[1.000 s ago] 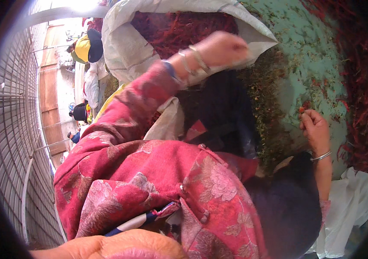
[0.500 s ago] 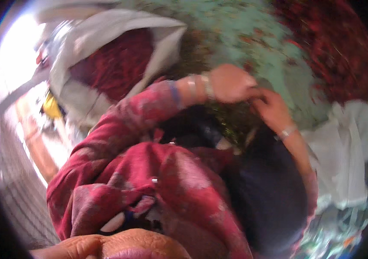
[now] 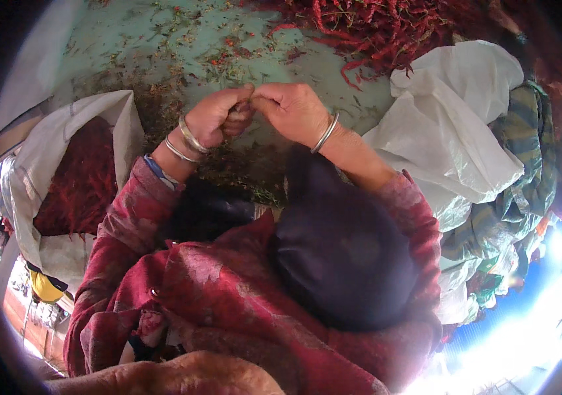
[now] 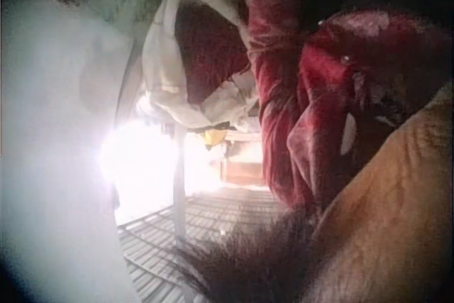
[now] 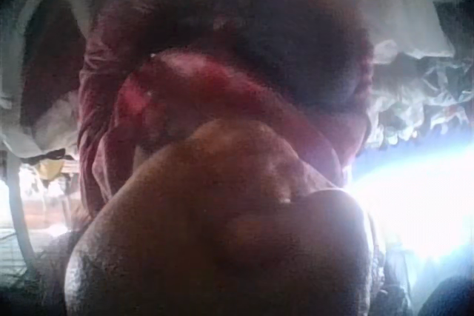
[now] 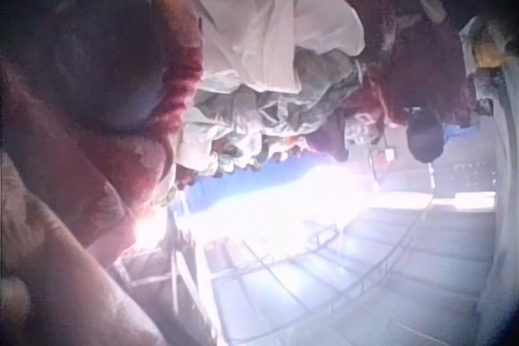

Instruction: The person sits on the floor and repeatedly picks dried red chilies from a large pile, removes stems by hand, and places the cleaned chilies into a white sack. The task continues with consistent hand motions and no tools used.

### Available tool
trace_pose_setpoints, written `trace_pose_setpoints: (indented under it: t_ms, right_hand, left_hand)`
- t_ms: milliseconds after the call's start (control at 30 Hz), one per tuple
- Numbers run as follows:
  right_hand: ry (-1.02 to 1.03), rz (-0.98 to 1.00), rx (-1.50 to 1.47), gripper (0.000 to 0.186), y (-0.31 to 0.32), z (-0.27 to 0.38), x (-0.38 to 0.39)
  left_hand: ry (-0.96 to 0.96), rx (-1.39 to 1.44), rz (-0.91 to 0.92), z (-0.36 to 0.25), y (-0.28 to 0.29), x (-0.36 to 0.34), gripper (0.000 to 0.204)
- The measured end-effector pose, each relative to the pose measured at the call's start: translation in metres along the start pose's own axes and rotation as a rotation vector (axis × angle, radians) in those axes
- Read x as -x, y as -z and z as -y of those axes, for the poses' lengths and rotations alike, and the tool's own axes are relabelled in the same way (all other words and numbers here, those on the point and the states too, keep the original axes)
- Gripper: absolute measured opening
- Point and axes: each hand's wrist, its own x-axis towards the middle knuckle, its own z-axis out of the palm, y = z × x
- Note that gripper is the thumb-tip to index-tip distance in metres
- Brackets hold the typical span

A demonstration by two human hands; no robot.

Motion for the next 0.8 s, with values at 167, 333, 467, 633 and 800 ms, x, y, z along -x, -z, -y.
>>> trace_pose_setpoints:
  t_ms: [167, 333, 467, 633, 800]
  right_hand:
    - [-0.419, -0.136, -0.117, 0.015, 0.037, -0.042, 0.001]
    - [-0.586, -0.358, -0.201, 0.031, 0.100, -0.143, 0.022]
    - [-0.744, -0.738, -0.275, 0.046, 0.120, -0.165, 0.027]
    - [-0.752, -0.866, -0.430, 0.054, 0.129, -0.166, 0.007]
    - [-0.787, -0.958, -0.647, 0.047, 0.131, -0.161, -0.035]
  left_hand:
    - [-0.126, 0.404, 0.291, -0.030, 0.030, -0.001, 0.038]
    - [-0.254, 0.123, 0.124, -0.039, 0.022, 0.006, 0.029]
    - [-0.234, -0.003, 0.122, -0.033, 0.023, -0.003, 0.020]
    - [-0.227, -0.061, 0.114, -0.035, 0.019, -0.012, 0.018]
    - [-0.239, -0.047, 0.151, -0.044, 0.019, -0.016, 0.016]
